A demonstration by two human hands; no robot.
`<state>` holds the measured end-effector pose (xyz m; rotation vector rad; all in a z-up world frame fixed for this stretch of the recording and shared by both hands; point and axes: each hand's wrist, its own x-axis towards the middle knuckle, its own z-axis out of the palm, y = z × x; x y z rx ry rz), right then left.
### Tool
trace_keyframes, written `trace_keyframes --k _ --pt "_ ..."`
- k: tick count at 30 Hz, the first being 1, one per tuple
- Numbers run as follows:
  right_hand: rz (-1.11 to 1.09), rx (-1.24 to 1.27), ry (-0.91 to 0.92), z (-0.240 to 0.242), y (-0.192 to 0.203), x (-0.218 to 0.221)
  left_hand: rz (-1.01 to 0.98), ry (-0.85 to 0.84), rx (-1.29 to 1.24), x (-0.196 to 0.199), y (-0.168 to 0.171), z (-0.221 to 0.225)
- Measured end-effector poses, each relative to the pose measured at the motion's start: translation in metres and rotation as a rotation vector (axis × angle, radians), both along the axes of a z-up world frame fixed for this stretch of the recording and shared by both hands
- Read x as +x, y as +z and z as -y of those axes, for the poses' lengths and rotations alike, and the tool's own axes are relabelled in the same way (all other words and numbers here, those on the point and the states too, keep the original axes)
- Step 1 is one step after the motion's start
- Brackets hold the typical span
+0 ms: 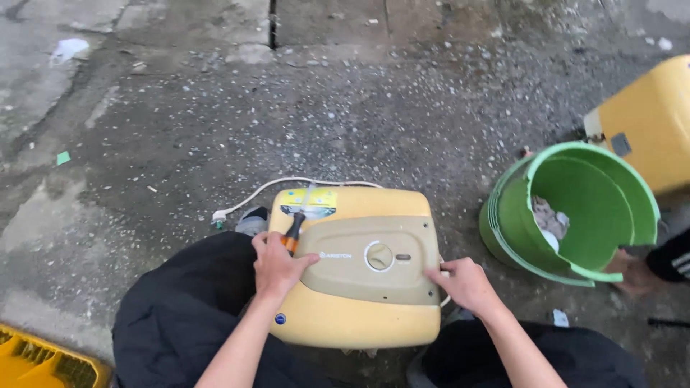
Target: Disassembling a water heater and adjusting its internal mechanisms using a screwdriver and wrench.
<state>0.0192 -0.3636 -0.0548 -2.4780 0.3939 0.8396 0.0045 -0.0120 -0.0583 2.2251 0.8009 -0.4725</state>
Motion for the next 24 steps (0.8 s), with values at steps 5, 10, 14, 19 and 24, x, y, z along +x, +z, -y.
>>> trace_keyframes --k 5,10,14,19,24 --pt "0.099 -0.133 0.091 -0.021 0.026 -0.005 0.237 -0.166 -0.008 0.001 -0.005 0.026" --pt "0.46 -0.009 0.195 -0.026 -0.004 -0.006 0.368 -0.314 -0.142 0.003 -0.033 0.062" --pt "0.388 0.071 0.44 -0.041 -0.018 -0.009 0.476 -0.517 -0.057 0.005 -0.042 0.078" --pt "0.381 0.073 0.53 -0.04 -0.017 -0.005 0.502 -0.67 0.251 0.01 -0.06 0.083" --pt "0.482 0.159 0.556 -0.039 -0.017 0.0 0.562 -0.698 0.373 0.013 -0.067 0.083"
